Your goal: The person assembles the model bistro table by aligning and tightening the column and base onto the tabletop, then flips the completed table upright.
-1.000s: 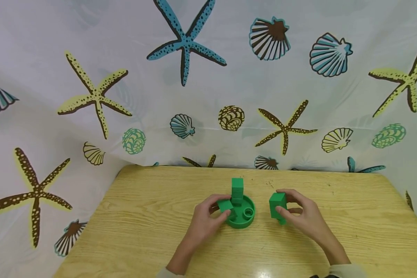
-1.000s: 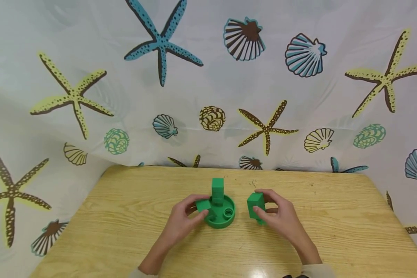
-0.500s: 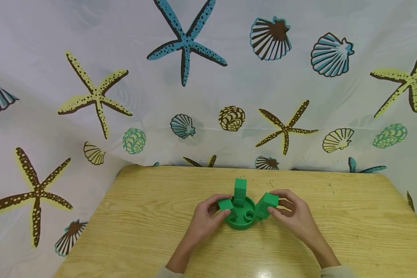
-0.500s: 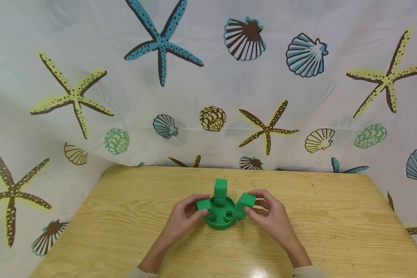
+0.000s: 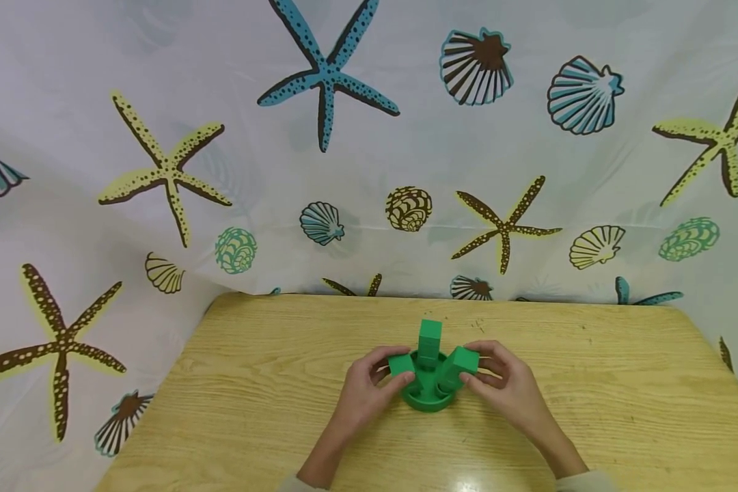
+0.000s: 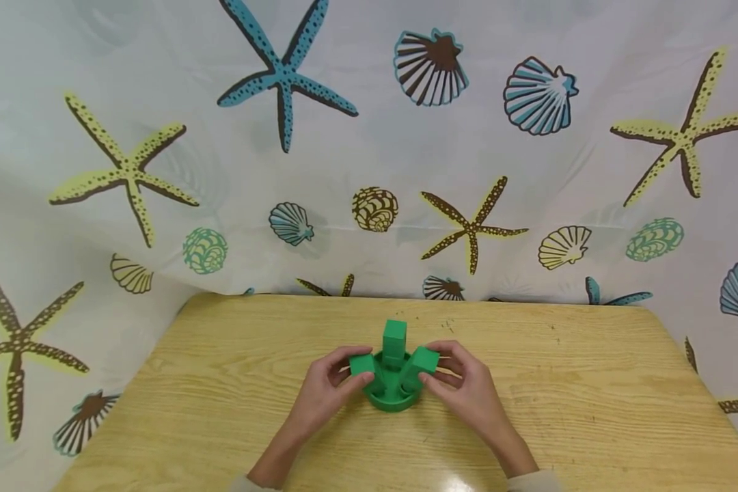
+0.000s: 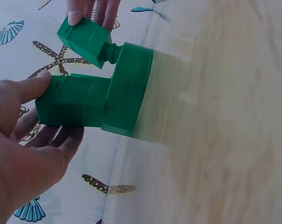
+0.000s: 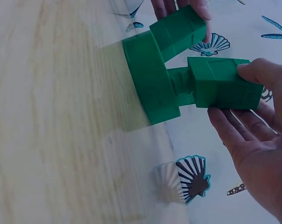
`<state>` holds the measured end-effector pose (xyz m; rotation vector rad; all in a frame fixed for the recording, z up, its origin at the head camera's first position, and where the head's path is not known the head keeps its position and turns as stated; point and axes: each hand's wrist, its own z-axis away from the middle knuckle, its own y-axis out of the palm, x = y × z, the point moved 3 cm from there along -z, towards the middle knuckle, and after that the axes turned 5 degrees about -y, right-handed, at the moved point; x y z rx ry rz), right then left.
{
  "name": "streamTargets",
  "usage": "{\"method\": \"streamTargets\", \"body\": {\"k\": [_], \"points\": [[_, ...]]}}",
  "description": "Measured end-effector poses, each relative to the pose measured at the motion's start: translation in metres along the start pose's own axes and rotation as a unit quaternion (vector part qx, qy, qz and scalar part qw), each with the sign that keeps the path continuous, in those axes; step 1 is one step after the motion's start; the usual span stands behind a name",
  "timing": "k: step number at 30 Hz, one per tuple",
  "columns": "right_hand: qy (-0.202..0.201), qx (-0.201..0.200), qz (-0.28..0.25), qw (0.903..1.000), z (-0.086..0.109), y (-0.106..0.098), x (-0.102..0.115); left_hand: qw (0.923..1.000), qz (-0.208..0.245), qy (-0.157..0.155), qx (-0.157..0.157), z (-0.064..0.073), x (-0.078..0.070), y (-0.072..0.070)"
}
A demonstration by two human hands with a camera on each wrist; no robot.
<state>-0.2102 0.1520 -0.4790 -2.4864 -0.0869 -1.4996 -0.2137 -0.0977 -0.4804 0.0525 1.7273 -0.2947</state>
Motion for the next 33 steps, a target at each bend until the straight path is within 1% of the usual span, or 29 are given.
{"method": "streamTargets", "body": {"k": [2,5,12,18,25,33], "points": [[0.004,0.003,0.004,1.0,0.0007,0.0019,-0.0016,0.9999,-0.002,0.003,-0.011,0.0002,0.001,0.0006],[0.008,0.009,0.005,0.9999,0.0015,0.0042,-0.0032,0.9998,-0.004,0.007,-0.018,0.0009,0.0023,0.0014],[0.021,0.021,0.008,0.9995,0.0025,0.0052,-0.003,0.9998,-0.001,0.011,-0.015,0.0015,0.0031,0.0028],[0.012,0.03,0.038,0.9988,0.0019,0.0003,-0.0029,0.9999,0.001,0.009,-0.014,-0.0004,0.0033,0.0034],[0.014,0.034,0.022,0.9991,0.0007,0.0015,-0.0019,0.9997,-0.002,0.012,-0.019,-0.0005,0.0011,0.0034],[0.009,0.05,0.041,0.9979,0.0004,0.002,0.0012,0.9997,-0.004,0.008,-0.022,0.0005,0.0015,0.0044]]}}
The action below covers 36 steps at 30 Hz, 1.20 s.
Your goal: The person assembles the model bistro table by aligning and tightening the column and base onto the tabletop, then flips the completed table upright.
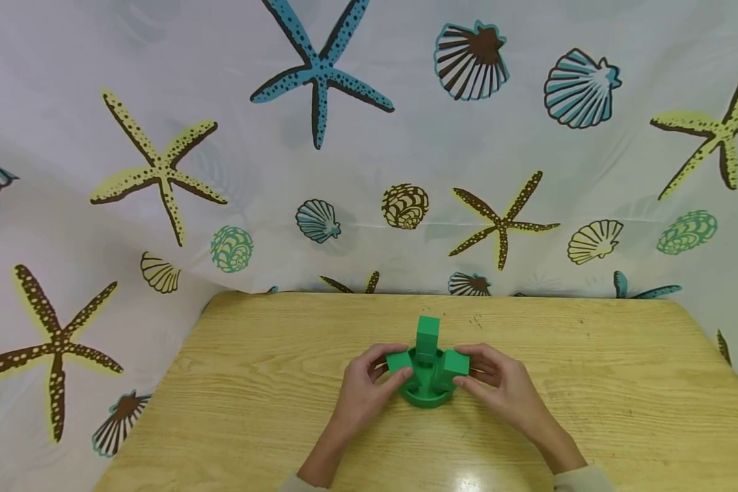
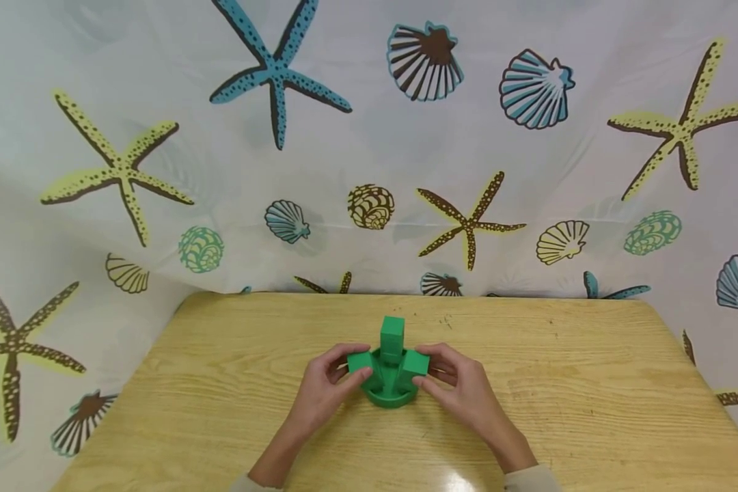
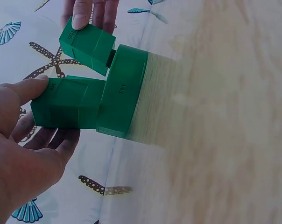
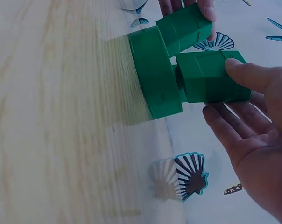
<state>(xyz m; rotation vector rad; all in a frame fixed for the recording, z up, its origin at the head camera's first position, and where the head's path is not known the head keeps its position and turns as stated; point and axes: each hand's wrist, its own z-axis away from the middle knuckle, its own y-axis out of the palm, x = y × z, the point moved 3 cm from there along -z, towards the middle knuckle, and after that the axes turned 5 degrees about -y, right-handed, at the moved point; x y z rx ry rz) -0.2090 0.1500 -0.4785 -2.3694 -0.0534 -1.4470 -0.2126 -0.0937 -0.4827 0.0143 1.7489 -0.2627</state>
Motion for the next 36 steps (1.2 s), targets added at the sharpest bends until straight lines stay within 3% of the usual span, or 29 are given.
{"method": "streamTargets", "body": {"k": [14,19,26,36], "points": [[0.032,0.063,-0.012,0.9975,0.004,-0.007,0.002,1.0,0.006,0.0,0.001,0.001,0.002,0.0],[0.022,0.082,-0.001,0.9964,0.004,-0.012,0.004,1.0,0.005,-0.003,0.004,0.001,0.002,0.001],[-0.017,0.086,-0.006,0.9961,0.002,-0.016,0.005,1.0,0.007,-0.002,0.004,0.0,0.001,0.0],[0.004,0.063,-0.043,0.997,-0.001,-0.008,0.005,0.9999,0.012,-0.002,0.004,0.0,0.002,-0.001]]}}
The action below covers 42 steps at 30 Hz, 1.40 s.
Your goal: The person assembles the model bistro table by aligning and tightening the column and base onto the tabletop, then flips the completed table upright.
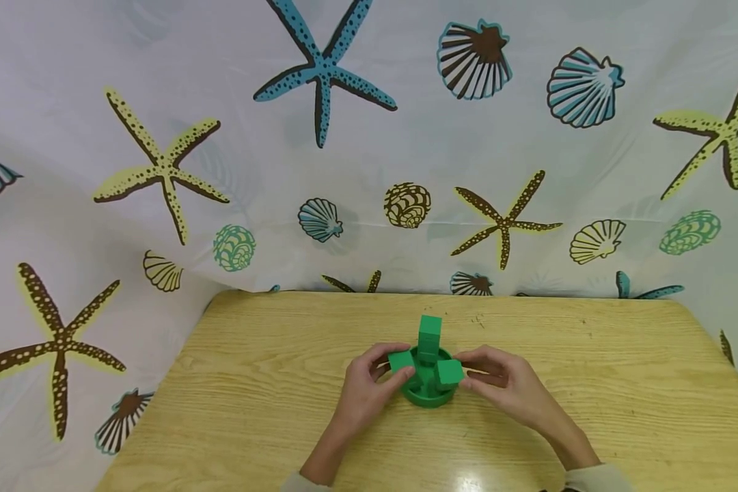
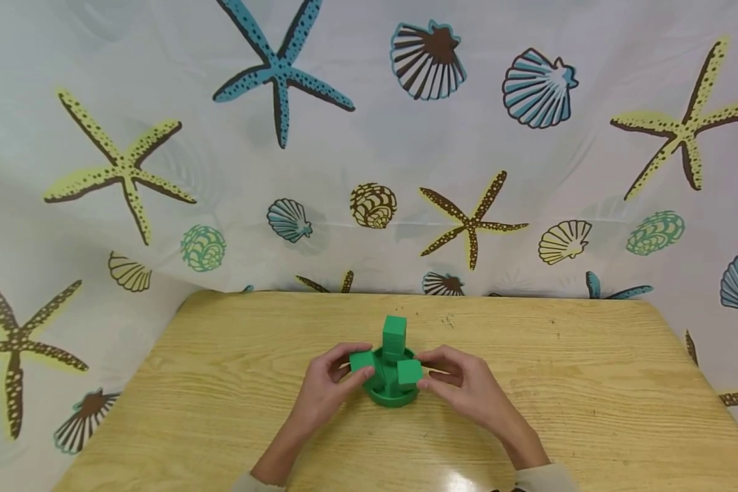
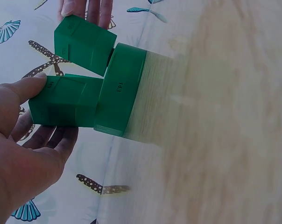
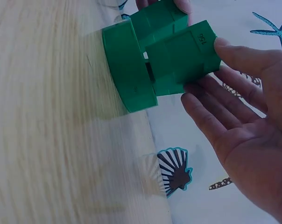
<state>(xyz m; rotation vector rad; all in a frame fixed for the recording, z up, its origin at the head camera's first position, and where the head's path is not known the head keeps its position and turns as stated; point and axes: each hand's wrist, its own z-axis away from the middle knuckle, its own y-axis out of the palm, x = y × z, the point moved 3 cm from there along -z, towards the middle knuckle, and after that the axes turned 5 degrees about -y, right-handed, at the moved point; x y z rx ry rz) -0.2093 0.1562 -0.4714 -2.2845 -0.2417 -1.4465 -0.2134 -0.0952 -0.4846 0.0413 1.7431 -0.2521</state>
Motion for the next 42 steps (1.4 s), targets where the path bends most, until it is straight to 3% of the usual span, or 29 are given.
{"method": "streamTargets", "body": {"k": [4,10,14,22,30,36,42], "points": [[0.009,-0.011,0.013,0.9998,-0.003,0.006,-0.001,1.0,0.003,0.001,0.0,-0.001,0.0,0.0],[-0.023,-0.001,0.079,0.9966,-0.007,0.018,-0.001,1.0,0.0,0.002,-0.003,-0.001,0.0,0.0],[-0.022,-0.002,0.103,0.9945,-0.009,0.022,-0.001,1.0,0.001,0.0,-0.004,-0.001,0.001,0.001],[-0.039,0.008,0.113,0.9927,-0.013,0.016,-0.002,1.0,0.002,0.0,-0.004,-0.002,0.001,0.001],[-0.022,-0.028,0.084,0.9958,-0.015,0.016,-0.003,1.0,0.0,-0.001,-0.008,-0.001,0.0,0.0],[-0.02,-0.065,0.121,0.9903,-0.017,0.019,-0.006,1.0,-0.002,0.0,-0.008,0.0,0.0,0.0],[-0.026,-0.05,0.157,0.9861,-0.018,0.024,-0.008,0.9999,-0.014,-0.003,-0.002,0.0,-0.002,0.002]]}}
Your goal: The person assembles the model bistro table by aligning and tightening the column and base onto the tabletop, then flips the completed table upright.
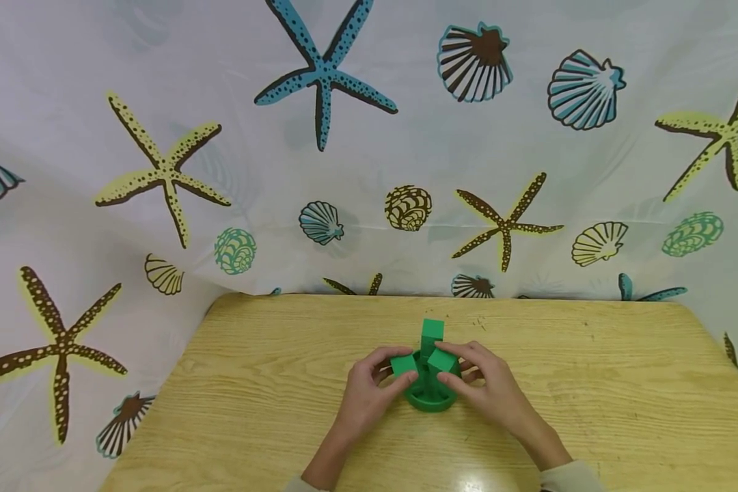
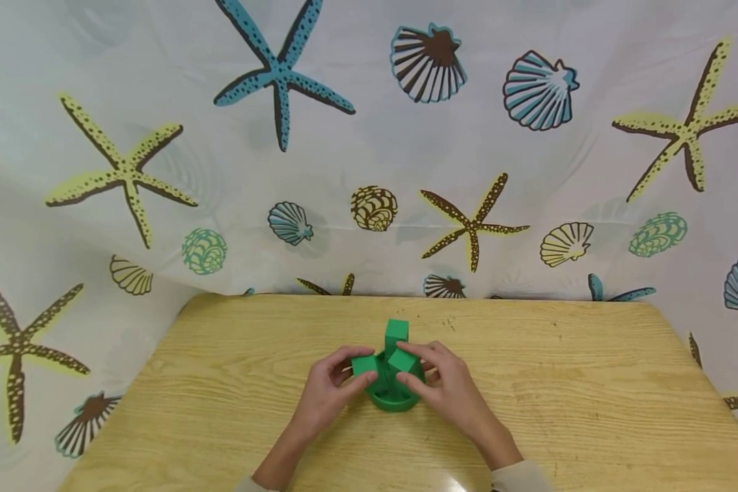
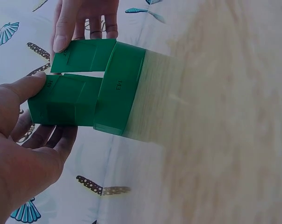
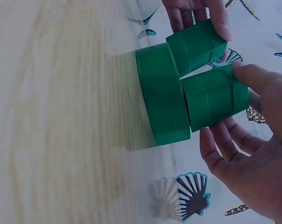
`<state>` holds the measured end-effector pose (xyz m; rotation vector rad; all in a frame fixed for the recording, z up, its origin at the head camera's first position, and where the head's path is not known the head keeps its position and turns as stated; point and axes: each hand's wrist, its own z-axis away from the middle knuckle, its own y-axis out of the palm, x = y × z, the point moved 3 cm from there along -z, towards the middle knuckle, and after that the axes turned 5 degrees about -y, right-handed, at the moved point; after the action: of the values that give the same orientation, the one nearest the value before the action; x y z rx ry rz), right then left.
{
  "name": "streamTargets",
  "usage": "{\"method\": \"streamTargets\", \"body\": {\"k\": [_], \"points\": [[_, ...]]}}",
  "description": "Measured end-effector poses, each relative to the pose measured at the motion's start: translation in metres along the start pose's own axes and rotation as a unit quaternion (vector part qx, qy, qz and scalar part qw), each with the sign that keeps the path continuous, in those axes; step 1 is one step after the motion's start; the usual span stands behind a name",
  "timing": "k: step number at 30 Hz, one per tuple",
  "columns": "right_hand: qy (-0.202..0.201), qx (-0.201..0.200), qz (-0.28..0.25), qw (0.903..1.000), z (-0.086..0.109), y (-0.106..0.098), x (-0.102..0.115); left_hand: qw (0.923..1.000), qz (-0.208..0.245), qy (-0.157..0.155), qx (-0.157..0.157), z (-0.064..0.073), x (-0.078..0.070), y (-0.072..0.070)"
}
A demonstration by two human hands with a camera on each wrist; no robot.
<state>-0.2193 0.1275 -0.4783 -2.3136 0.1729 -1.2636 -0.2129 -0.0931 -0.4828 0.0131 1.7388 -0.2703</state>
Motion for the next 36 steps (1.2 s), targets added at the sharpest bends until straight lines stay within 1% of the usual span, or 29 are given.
{"method": "streamTargets", "body": {"k": [7,11,15,21,23,25,30,33,36], "points": [[0.024,-0.002,0.016,0.9996,0.001,-0.004,-0.001,1.0,0.001,-0.004,-0.001,0.0,0.0,0.001],[0.032,-0.016,0.014,0.9993,0.003,-0.013,-0.002,1.0,0.006,-0.001,-0.001,0.001,0.001,0.0],[0.04,-0.029,-0.01,0.9987,0.005,-0.021,-0.002,1.0,0.009,-0.001,-0.003,0.001,0.001,0.0],[0.07,-0.029,-0.057,0.9955,0.007,-0.025,-0.002,1.0,0.007,0.001,-0.002,0.001,0.001,0.0],[0.075,-0.025,-0.062,0.995,0.007,-0.025,-0.001,0.9999,0.01,0.001,-0.001,0.0,0.001,0.0],[0.072,-0.017,-0.065,0.9951,0.008,-0.024,0.0,0.9999,0.013,0.001,0.0,0.0,0.001,0.0],[0.047,0.007,-0.054,0.9974,0.009,-0.026,0.002,0.9999,0.014,-0.003,0.0,0.0,0.0,0.0],[0.042,0.01,-0.062,0.9971,0.01,-0.03,0.003,0.9999,0.009,-0.005,0.0,0.001,0.001,0.0],[0.045,0.019,-0.08,0.9956,0.012,-0.035,0.003,1.0,0.003,-0.005,-0.001,0.001,0.001,0.0]]}}
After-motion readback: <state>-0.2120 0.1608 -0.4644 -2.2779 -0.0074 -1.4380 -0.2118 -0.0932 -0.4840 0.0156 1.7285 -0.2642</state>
